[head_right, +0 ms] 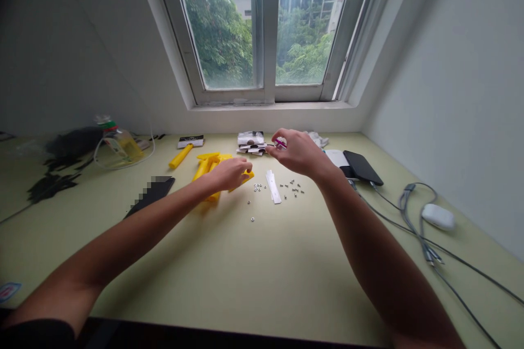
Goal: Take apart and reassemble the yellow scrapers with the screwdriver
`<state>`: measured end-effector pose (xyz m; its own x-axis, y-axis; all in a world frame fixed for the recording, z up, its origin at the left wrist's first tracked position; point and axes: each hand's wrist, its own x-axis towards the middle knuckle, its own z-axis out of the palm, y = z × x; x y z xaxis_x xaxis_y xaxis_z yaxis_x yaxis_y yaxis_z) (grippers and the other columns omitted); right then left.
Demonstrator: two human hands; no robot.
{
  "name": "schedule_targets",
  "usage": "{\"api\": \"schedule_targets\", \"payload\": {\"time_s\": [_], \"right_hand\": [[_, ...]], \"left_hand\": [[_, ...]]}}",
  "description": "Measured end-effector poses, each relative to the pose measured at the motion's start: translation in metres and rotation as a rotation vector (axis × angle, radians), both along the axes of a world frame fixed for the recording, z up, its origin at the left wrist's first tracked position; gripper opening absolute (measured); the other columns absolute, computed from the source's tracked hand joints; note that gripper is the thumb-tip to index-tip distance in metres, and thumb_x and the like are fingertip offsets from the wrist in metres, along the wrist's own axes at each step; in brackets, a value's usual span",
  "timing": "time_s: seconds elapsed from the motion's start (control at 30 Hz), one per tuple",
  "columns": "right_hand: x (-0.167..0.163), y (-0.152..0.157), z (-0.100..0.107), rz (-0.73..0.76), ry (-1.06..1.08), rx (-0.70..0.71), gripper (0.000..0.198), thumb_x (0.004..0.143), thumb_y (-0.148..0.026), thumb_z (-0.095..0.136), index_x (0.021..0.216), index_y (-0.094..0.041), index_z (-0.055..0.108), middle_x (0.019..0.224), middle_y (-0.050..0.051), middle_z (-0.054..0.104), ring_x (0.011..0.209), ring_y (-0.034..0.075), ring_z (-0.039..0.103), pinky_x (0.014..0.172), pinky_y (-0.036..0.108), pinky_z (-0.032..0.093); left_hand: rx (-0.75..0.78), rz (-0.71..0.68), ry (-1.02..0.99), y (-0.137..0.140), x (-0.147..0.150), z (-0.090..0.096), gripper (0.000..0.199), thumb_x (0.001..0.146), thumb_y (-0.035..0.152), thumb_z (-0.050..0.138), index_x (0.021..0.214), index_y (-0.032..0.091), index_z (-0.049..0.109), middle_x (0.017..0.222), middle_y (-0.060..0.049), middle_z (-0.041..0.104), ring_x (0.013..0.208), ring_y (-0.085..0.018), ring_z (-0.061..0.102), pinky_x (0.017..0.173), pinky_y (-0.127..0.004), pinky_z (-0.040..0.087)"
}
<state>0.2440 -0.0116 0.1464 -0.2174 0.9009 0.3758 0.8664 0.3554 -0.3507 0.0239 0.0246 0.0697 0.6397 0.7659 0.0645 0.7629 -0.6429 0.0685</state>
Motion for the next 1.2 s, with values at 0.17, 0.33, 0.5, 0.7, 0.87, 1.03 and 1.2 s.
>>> {"api": "schedule_targets", "payload": {"time_s": [0.17,0.33,0.5,0.7,0.87,1.03,1.2], "right_hand": [[0.0,0.0,0.002,-0.003,0.0,0.004,0.045,0.082,-0.059,0.056,0.1,-0.02,0.068,0.088,0.008,0.071,0.074,0.02,0.062,0.064,0.03,0.043],[0.0,-0.002,0.004,-0.012,0.007,0.002,0.045,0.082,-0.059,0.056,0.1,-0.02,0.067,0.09,0.008,0.071,0.074,0.02,0.062,0.063,0.029,0.043],[0.0,-0.004,0.005,-0.012,0.005,0.008,0.043,0.083,-0.057,0.057,0.1,-0.02,0.067,0.091,0.009,0.071,0.075,0.02,0.062,0.063,0.029,0.043],[-0.002,-0.004,0.006,-0.012,-0.001,0.011,0.038,0.083,-0.053,0.058,0.1,-0.02,0.067,0.091,0.008,0.072,0.075,0.02,0.062,0.064,0.029,0.042],[-0.001,-0.004,0.006,-0.019,0.001,-0.001,0.038,0.083,-0.052,0.057,0.101,-0.02,0.067,0.091,0.008,0.072,0.076,0.02,0.063,0.064,0.029,0.042],[0.001,-0.002,0.006,-0.032,0.01,0.003,0.039,0.083,-0.054,0.057,0.101,-0.021,0.067,0.09,0.008,0.072,0.075,0.02,0.063,0.064,0.029,0.042],[0.0,-0.001,0.006,-0.026,0.011,0.002,0.042,0.083,-0.055,0.056,0.102,-0.02,0.068,0.09,0.008,0.072,0.075,0.02,0.063,0.065,0.029,0.043]], "left_hand": [[-0.025,-0.229,-0.196,-0.062,-0.017,-0.019,0.025,0.092,0.038,0.056,0.109,0.022,0.067,0.109,-0.007,0.063,0.078,-0.016,0.062,0.067,-0.029,0.049],[0.134,-0.338,-0.217,-0.083,-0.02,-0.045,0.024,0.097,0.033,0.048,0.108,0.026,0.068,0.103,-0.006,0.065,0.08,-0.015,0.06,0.063,-0.026,0.049],[0.188,-0.383,-0.174,-0.089,-0.025,-0.051,0.03,0.097,0.026,0.043,0.116,0.022,0.065,0.121,-0.009,0.064,0.112,-0.023,0.056,0.09,-0.04,0.049],[0.075,-0.331,-0.05,-0.103,-0.044,-0.048,0.055,0.095,0.046,0.042,0.146,0.025,0.04,0.156,-0.011,0.03,0.143,-0.033,0.028,0.11,-0.054,0.034],[0.036,-0.308,-0.009,-0.099,-0.044,-0.047,0.051,0.095,0.047,0.041,0.145,0.034,0.041,0.158,-0.007,0.026,0.145,-0.036,0.021,0.112,-0.059,0.028],[-0.003,-0.295,0.017,-0.098,-0.045,-0.048,0.052,0.097,0.048,0.036,0.147,0.034,0.038,0.158,-0.008,0.027,0.146,-0.036,0.018,0.113,-0.06,0.026],[-0.036,-0.276,0.016,-0.087,-0.039,-0.048,0.057,0.097,0.053,0.033,0.15,0.031,0.032,0.159,-0.006,0.026,0.147,-0.033,0.018,0.115,-0.06,0.021]]}}
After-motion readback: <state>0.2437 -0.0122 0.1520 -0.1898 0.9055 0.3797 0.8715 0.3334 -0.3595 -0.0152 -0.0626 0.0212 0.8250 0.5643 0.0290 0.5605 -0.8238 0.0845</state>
